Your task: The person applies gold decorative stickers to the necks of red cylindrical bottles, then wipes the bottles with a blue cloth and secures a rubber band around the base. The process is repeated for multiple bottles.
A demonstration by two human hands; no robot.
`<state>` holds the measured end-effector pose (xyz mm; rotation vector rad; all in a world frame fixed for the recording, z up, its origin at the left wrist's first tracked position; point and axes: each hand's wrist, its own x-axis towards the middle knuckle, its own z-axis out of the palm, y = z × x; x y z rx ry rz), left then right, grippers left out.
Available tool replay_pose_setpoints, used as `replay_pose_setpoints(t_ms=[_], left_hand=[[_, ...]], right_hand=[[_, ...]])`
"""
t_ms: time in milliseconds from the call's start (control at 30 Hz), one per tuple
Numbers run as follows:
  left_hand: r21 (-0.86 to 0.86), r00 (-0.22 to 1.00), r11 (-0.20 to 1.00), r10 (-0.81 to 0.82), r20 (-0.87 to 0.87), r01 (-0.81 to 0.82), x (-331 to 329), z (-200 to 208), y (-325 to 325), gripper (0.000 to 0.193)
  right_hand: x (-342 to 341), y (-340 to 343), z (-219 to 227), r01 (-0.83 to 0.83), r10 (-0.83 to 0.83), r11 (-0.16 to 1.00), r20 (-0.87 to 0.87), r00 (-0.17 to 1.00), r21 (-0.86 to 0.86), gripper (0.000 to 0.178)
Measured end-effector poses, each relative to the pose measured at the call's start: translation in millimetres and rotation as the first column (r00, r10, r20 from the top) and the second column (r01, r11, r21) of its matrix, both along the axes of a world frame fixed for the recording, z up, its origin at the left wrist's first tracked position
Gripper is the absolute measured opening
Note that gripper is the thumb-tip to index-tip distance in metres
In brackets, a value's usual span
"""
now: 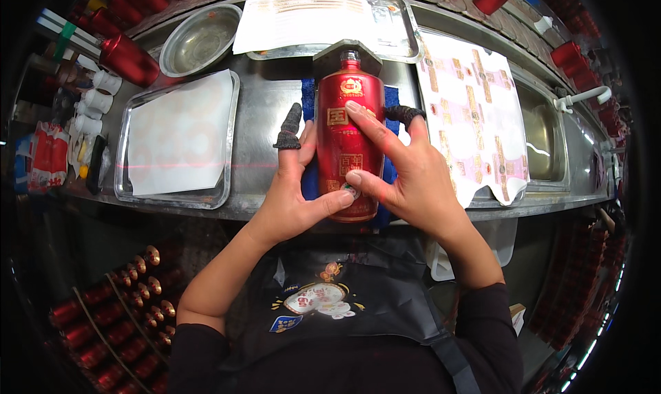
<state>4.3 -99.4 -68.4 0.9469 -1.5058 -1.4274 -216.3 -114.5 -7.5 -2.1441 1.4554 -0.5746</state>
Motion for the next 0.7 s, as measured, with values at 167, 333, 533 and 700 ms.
replay_pose_setpoints(t_ms=[167,333,533,700], left_hand=[[-0.018,0.998,1.000,-0.019,0.056,0.020,4,0,-1,0.116],[0.068,0.990,0.991,0.120,-0.077,-0.115,-9,7,-6,0.098],[0.291,0.912,0.936,0.284,-0.295,-0.198,-26,22,-24,0.054],[0.318,0.923,0.933,0.260,-0.284,-0.165,-23,21,-27,0.056]], right_hand=[[1,8,8,0.044,-0.044,0.999,0.004,0.999,0.013,0.078],[3,3,9,0.072,-0.073,0.997,-0.012,0.997,-0.018,0.072],[13,-8,7,0.092,-0.094,0.994,-0.029,0.995,-0.067,0.068],[9,-5,6,0.077,-0.074,0.996,0.039,0.996,-0.054,0.071]])
